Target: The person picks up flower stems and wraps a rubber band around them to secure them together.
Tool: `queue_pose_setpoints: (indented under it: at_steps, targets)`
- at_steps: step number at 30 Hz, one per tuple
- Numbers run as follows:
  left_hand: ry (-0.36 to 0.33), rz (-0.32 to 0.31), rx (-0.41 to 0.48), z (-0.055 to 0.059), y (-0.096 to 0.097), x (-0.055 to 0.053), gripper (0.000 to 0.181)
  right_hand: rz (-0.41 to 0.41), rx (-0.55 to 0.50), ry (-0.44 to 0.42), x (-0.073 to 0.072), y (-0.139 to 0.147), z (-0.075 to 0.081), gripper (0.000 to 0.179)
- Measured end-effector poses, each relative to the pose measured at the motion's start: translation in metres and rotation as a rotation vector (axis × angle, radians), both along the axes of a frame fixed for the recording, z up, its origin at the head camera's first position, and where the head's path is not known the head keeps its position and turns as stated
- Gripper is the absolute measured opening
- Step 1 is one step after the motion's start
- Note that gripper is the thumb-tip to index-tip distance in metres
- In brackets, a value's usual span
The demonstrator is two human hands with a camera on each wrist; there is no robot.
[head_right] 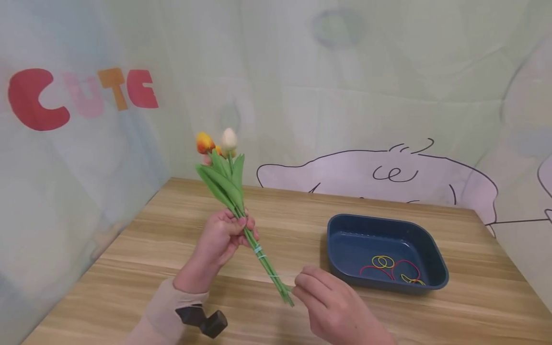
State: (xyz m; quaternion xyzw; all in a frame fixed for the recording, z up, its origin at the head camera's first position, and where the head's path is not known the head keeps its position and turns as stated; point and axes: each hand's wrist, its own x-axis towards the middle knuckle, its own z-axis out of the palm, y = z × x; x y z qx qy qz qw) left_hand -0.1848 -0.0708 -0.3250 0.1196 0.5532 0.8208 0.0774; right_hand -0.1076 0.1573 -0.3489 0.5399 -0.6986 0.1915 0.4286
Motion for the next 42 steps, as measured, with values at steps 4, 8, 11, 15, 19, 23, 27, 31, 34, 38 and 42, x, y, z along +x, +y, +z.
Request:
queue_pose_setpoints:
  at_steps: [4,8,11,15,19,23,27,31,34,38,42]
  targets:
    - [0.000,-0.028,-0.009,-0.001,0.000,-0.001,0.016,0.000,0.004,-0.006,0.000,0.000,-0.002,0.027]
    - [0.006,-0.048,-0.009,-0.002,-0.001,-0.002,0.017,0.013,0.006,0.014,-0.001,0.000,-0.002,0.026]
    - [0.019,-0.048,-0.018,-0.002,-0.001,-0.002,0.017,0.012,0.009,0.029,-0.001,0.000,-0.001,0.026]
    - [0.042,-0.042,-0.051,-0.002,0.000,-0.001,0.014,0.009,0.012,0.029,-0.002,0.001,-0.002,0.027]
    - [0.059,-0.064,-0.078,-0.002,0.002,0.000,0.011,0.020,0.012,0.016,-0.002,0.001,-0.002,0.026]
    - [0.048,-0.131,-0.088,-0.004,0.004,0.003,0.010,0.043,0.005,0.016,-0.003,0.000,-0.001,0.025]
    - [0.028,-0.206,-0.081,-0.008,0.010,0.005,0.012,0.086,-0.013,0.029,-0.005,-0.002,-0.001,0.024]
    - [0.035,-0.279,-0.063,-0.012,0.017,0.009,0.013,0.129,-0.033,0.004,-0.007,-0.004,-0.001,0.023]
    - [0.032,-0.349,-0.058,-0.016,0.023,0.012,0.014,0.171,-0.051,-0.009,-0.009,-0.006,0.000,0.023]
    - [-0.019,-0.424,-0.049,-0.021,0.031,0.014,0.016,0.240,-0.074,-0.046,-0.009,-0.009,0.004,0.023]
    - [-0.050,-0.440,-0.035,-0.023,0.033,0.014,0.015,0.357,-0.089,-0.167,-0.004,-0.013,0.009,0.021]
